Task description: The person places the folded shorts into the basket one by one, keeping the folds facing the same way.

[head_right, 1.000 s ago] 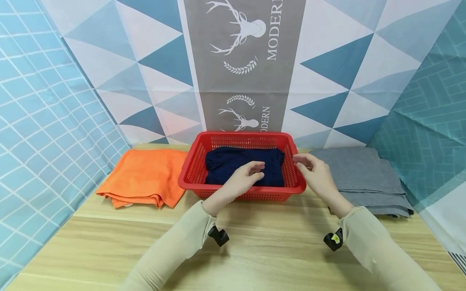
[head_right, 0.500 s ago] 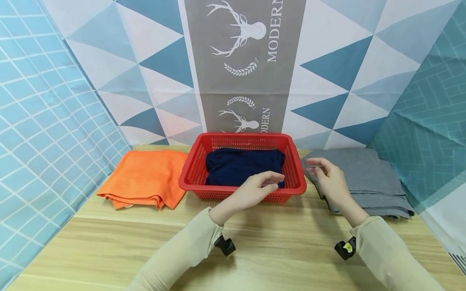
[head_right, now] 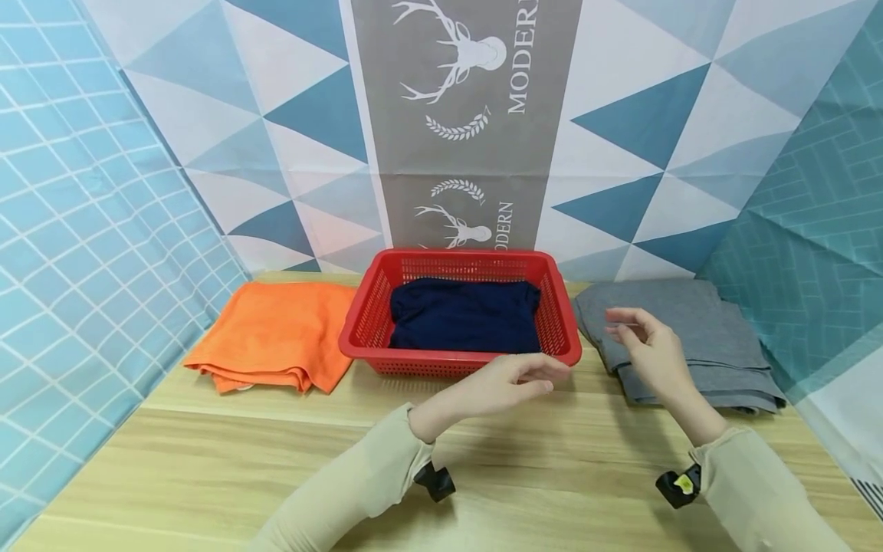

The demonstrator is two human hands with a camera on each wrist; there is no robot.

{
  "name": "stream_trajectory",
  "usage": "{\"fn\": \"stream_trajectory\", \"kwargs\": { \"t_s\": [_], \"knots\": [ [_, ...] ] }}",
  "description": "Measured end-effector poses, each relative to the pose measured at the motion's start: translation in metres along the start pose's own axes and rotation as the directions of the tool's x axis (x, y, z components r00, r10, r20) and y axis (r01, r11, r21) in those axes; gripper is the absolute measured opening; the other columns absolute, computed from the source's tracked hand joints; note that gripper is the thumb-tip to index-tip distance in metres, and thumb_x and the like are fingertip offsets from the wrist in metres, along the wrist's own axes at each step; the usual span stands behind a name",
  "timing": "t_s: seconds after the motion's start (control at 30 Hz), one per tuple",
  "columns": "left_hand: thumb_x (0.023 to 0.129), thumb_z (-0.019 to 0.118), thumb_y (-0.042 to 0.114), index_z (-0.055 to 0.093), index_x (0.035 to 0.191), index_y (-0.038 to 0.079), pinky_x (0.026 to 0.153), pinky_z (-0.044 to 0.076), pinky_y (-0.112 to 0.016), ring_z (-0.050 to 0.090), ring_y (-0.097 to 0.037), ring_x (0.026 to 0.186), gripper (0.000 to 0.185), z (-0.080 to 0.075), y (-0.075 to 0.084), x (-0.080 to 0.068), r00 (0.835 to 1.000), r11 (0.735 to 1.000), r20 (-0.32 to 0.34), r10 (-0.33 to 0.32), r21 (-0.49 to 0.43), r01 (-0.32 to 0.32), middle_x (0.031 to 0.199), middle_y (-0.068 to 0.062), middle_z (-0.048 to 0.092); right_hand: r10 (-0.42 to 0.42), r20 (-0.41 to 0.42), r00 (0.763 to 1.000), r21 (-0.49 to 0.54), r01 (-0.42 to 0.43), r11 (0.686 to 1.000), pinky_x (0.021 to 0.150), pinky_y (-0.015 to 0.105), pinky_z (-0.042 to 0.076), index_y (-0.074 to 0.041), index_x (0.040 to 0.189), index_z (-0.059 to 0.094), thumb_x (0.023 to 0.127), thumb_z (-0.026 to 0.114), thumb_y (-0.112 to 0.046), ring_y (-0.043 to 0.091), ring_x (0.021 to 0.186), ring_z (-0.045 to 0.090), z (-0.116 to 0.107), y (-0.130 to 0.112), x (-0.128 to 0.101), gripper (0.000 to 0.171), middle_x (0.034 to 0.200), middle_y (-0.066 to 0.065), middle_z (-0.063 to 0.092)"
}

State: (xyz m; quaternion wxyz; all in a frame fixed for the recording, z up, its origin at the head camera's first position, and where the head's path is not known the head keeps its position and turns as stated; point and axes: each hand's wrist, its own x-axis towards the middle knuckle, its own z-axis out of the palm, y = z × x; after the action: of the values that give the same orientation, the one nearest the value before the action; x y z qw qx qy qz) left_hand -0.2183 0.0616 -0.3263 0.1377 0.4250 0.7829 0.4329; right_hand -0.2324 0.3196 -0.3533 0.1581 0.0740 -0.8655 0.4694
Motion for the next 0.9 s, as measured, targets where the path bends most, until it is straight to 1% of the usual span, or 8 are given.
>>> {"fn": "stream_trajectory", "kwargs": {
  "t_s": [0.07, 0.13, 0.23, 0.4, 0.53, 0.63, 0.73, 0.9],
  "knots": [
    [0.094, 0.049, 0.017, 0.055, 0.122, 0.013, 0.086, 0.039, -0.007, 0.052, 0.007, 0.102, 0.029, 0.003, 0.0, 0.001, 0.999, 0.999, 0.032, 0.002, 0.053, -0.003, 0.117, 0.003, 0.061, -0.01, 0.001, 1.0, -0.007, 0.01, 1.0, 0.072, 0.007, 0.045, -0.005, 0.121, 0.054, 0.096, 0.044, -0.022, -0.009, 0.088, 0.056, -0.004, 0.0, -0.003, 0.032, 0.108, -0.007, 0.059],
    [0.094, 0.049, 0.019, 0.055, 0.123, 0.012, 0.088, 0.037, -0.007, 0.052, 0.006, 0.106, 0.03, 0.007, -0.001, 0.003, 0.999, 0.997, 0.051, -0.005, 0.078, 0.001, 0.119, 0.003, 0.06, -0.021, 0.0, 1.0, -0.014, 0.021, 1.0, 0.072, 0.007, 0.044, -0.004, 0.121, 0.053, 0.096, 0.043, -0.021, -0.011, 0.087, 0.055, -0.008, -0.005, -0.006, 0.031, 0.104, -0.016, 0.058],
    [0.095, 0.048, 0.022, 0.054, 0.124, 0.012, 0.088, 0.037, -0.007, 0.051, 0.005, 0.108, 0.032, 0.014, -0.003, 0.005, 0.998, 0.994, 0.056, -0.034, 0.11, 0.028, 0.12, 0.006, 0.059, -0.02, -0.006, 1.0, -0.013, 0.019, 1.0, 0.071, 0.006, 0.043, -0.005, 0.12, 0.053, 0.096, 0.043, -0.018, -0.013, 0.086, 0.054, -0.013, -0.011, -0.011, 0.028, 0.101, -0.025, 0.054],
    [0.094, 0.049, 0.024, 0.053, 0.126, 0.014, 0.084, 0.038, -0.005, 0.053, 0.005, 0.104, 0.034, 0.028, -0.005, 0.01, 0.995, 0.985, 0.057, -0.082, 0.157, 0.072, 0.117, 0.007, 0.061, 0.009, -0.009, 1.0, -0.015, -0.009, 1.0, 0.07, 0.004, 0.042, -0.007, 0.118, 0.053, 0.096, 0.044, -0.017, -0.015, 0.086, 0.053, -0.02, -0.01, -0.017, 0.026, 0.1, -0.025, 0.053],
    [0.093, 0.049, 0.027, 0.049, 0.129, 0.015, 0.085, 0.036, -0.005, 0.05, 0.005, 0.109, 0.038, 0.035, -0.002, 0.013, 0.99, 0.97, 0.097, -0.105, 0.23, 0.08, 0.123, 0.008, 0.056, 0.024, -0.001, 1.0, -0.034, -0.024, 0.999, 0.07, 0.003, 0.041, -0.011, 0.117, 0.053, 0.096, 0.043, -0.018, -0.016, 0.086, 0.052, -0.027, -0.006, -0.02, 0.024, 0.1, -0.026, 0.052],
    [0.093, 0.049, 0.028, 0.047, 0.132, 0.014, 0.089, 0.035, -0.007, 0.047, 0.003, 0.115, 0.042, 0.04, -0.001, 0.015, 0.986, 0.96, 0.107, -0.124, 0.265, 0.092, 0.13, 0.009, 0.051, 0.034, 0.002, 0.999, -0.053, -0.034, 0.998, 0.07, 0.003, 0.041, -0.007, 0.119, 0.052, 0.096, 0.043, -0.019, -0.017, 0.086, 0.052, -0.031, -0.003, -0.022, 0.027, 0.1, -0.027, 0.051],
    [0.092, 0.05, 0.029, 0.045, 0.133, 0.013, 0.092, 0.034, -0.009, 0.045, 0.0, 0.118, 0.044, 0.046, -0.003, 0.017, 0.986, 0.954, 0.084, -0.144, 0.276, 0.116, 0.132, 0.008, 0.048, 0.059, 0.007, 0.998, -0.085, -0.058, 0.995, 0.069, 0.003, 0.04, -0.006, 0.121, 0.05, 0.096, 0.043, -0.021, -0.019, 0.085, 0.05, -0.036, 0.001, -0.024, 0.03, 0.099, -0.03, 0.049],
    [0.089, 0.054, 0.03, 0.046, 0.133, 0.014, 0.09, 0.037, -0.011, 0.048, -0.001, 0.115, 0.047, 0.059, -0.01, 0.025, 0.976, 0.946, -0.004, -0.218, 0.244, 0.213, 0.13, 0.008, 0.05, 0.11, 0.01, 0.994, -0.136, -0.108, 0.985, 0.065, 0.005, 0.038, -0.007, 0.121, 0.05, 0.097, 0.042, -0.025, -0.022, 0.082, 0.046, -0.043, 0.006, -0.027, 0.032, 0.094, -0.035, 0.047]
  ]
}}
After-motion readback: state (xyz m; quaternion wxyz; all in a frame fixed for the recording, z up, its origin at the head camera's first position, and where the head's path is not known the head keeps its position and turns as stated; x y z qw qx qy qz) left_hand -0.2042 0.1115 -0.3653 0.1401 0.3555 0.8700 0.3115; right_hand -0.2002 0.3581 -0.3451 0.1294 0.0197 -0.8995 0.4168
